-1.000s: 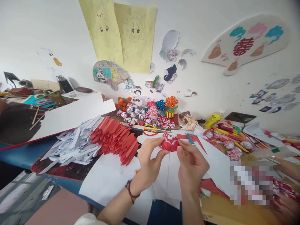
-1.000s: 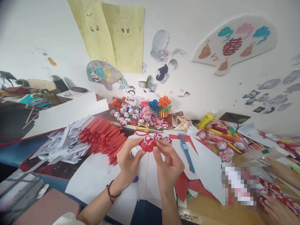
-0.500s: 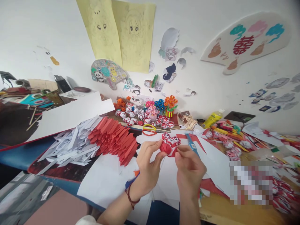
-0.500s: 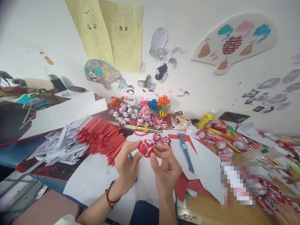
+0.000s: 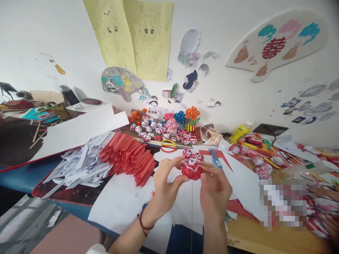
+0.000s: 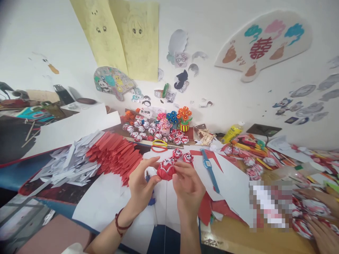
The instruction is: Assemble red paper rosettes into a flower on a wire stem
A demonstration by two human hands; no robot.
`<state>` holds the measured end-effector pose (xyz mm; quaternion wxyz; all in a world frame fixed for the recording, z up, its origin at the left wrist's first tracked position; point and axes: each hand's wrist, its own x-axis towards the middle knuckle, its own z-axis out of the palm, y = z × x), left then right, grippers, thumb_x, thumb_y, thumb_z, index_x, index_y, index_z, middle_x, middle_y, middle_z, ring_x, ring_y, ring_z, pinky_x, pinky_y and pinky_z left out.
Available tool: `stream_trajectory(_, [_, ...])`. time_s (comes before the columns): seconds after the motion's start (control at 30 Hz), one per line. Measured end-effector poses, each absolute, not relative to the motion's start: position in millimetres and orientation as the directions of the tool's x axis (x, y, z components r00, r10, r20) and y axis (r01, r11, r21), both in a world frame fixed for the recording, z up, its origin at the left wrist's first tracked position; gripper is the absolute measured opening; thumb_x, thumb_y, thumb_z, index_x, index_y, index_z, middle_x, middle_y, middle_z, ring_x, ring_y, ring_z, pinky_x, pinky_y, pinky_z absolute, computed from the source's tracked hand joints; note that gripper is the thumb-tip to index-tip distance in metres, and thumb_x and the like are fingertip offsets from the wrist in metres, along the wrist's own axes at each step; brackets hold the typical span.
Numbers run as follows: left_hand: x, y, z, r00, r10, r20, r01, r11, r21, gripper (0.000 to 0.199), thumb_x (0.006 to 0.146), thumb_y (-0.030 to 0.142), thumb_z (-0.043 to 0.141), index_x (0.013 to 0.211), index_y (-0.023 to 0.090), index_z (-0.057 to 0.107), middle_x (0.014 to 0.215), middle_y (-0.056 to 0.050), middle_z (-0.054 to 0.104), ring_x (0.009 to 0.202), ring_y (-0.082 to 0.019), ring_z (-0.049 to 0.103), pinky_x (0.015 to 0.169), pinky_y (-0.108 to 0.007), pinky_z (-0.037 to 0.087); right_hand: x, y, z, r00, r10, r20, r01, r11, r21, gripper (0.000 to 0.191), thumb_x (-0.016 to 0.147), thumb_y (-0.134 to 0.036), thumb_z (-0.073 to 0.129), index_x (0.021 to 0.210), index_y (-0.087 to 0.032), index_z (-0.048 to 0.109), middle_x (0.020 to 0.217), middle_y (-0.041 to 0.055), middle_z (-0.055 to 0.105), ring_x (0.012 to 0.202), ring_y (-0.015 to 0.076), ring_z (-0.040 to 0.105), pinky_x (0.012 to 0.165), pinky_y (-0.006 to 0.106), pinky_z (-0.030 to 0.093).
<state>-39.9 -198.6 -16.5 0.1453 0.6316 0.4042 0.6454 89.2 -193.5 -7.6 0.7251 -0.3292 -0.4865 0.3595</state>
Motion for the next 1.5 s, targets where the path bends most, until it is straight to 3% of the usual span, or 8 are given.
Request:
stream_trajectory(0.23, [-38, -204, -16, -0.156, 0.699, 0.698, 0.353, -0.62, 0.7, 0.035, 0.093, 0.042, 0.058, 0.12, 0.021, 0.064, 0.092, -0.005, 0.063, 0.086, -0.017, 0.057, 0.077, -0.029, 0.043, 90, -196, -15, 0.285, 0.837, 0.467, -0.178, 0.525, -0.832, 0.007, 0.079, -0.018, 0.075, 0.075, -0.02, 0.069, 0.092, 0.0053, 0.07, 0.086, 0.0176, 0.066, 0.076, 0.032, 0.055])
stream_trajectory(0.33, [-39, -204, -14, -0.145, 0.723, 0.675, 0.294, -0.62, 0.727, 0.036, 0.092, 0.042, 0.06, 0.12, 0.021, 0.064, 0.098, -0.006, 0.064, 0.091, -0.018, 0.057, 0.081, -0.029, 0.044, 92, -197, -17, 0.241, 0.837, 0.491, -0.199, 0.538, -0.819, 0.006, 0.081, -0.019, 0.073, 0.086, -0.02, 0.07, 0.099, 0.0076, 0.069, 0.094, 0.0198, 0.066, 0.08, 0.035, 0.057])
stream_trajectory(0.43, [-39, -202, -14, -0.131, 0.76, 0.637, 0.191, -0.611, 0.768, 0.038, 0.092, 0.044, 0.06, 0.122, 0.022, 0.063, 0.106, -0.007, 0.064, 0.095, -0.019, 0.057, 0.085, -0.03, 0.044, 94, -197, -16, 0.182, 0.827, 0.532, -0.199, 0.561, -0.804, 0.021, 0.08, -0.02, 0.075, 0.1, -0.022, 0.071, 0.109, 0.0099, 0.067, 0.105, 0.0242, 0.064, 0.085, 0.04, 0.057])
stream_trajectory(0.6, [-36, -201, -21, -0.119, 0.789, 0.603, 0.066, -0.6, 0.797, 0.046, 0.085, 0.052, 0.064, 0.122, 0.023, 0.064, 0.107, -0.007, 0.064, 0.096, -0.019, 0.057, 0.086, -0.031, 0.045, 93, -201, -13, 0.231, 0.757, 0.611, -0.023, 0.632, -0.775, 0.029, 0.078, -0.013, 0.075, 0.105, -0.023, 0.071, 0.11, 0.0095, 0.066, 0.106, 0.0252, 0.062, 0.081, 0.039, 0.058])
stream_trajectory(0.9, [-30, -204, -23, -0.181, 0.764, 0.62, 0.084, -0.616, 0.784, 0.041, 0.086, 0.045, 0.066, 0.12, 0.021, 0.066, 0.1, -0.009, 0.066, 0.092, -0.021, 0.06, 0.081, -0.031, 0.047, 90, -199, -18, 0.268, 0.505, 0.821, 0.318, 0.758, -0.57, 0.033, 0.08, -0.016, 0.076, 0.11, -0.029, 0.073, 0.106, 0.0068, 0.069, 0.095, 0.0266, 0.066, 0.075, 0.045, 0.059])
stream_trajectory(1.3, [-27, -205, -27, -0.198, 0.716, 0.67, 0.134, -0.657, 0.742, 0.039, 0.088, 0.039, 0.065, 0.123, 0.022, 0.064, 0.096, -0.007, 0.065, 0.087, -0.019, 0.058, 0.076, -0.03, 0.046, 94, -201, -16, 0.253, 0.511, 0.822, 0.3, 0.766, -0.568, 0.038, 0.078, -0.01, 0.076, 0.109, -0.032, 0.074, 0.11, 0.0059, 0.065, 0.096, 0.0238, 0.066, 0.074, 0.04, 0.062])
stream_trajectory(1.4, [-31, -204, -26, -0.177, 0.708, 0.684, 0.157, -0.665, 0.73, 0.04, 0.088, 0.04, 0.065, 0.123, 0.021, 0.065, 0.096, -0.007, 0.065, 0.087, -0.018, 0.058, 0.076, -0.029, 0.046, 102, -199, -12, 0.19, 0.56, 0.806, 0.234, 0.772, -0.591, 0.028, 0.082, -0.022, 0.075, 0.109, -0.027, 0.074, 0.113, 0.0088, 0.066, 0.1, 0.0274, 0.065, 0.078, 0.045, 0.059])
stream_trajectory(1.5, [-37, -203, -26, -0.146, 0.695, 0.704, 0.214, -0.673, 0.708, 0.041, 0.088, 0.041, 0.064, 0.123, 0.02, 0.065, 0.095, -0.008, 0.064, 0.086, -0.018, 0.058, 0.076, -0.029, 0.047, 111, -196, -5, 0.102, 0.61, 0.786, 0.214, 0.758, -0.616, 0.032, 0.087, -0.034, 0.07, 0.118, -0.026, 0.07, 0.117, 0.0111, 0.065, 0.106, 0.0304, 0.062, 0.085, 0.051, 0.054])
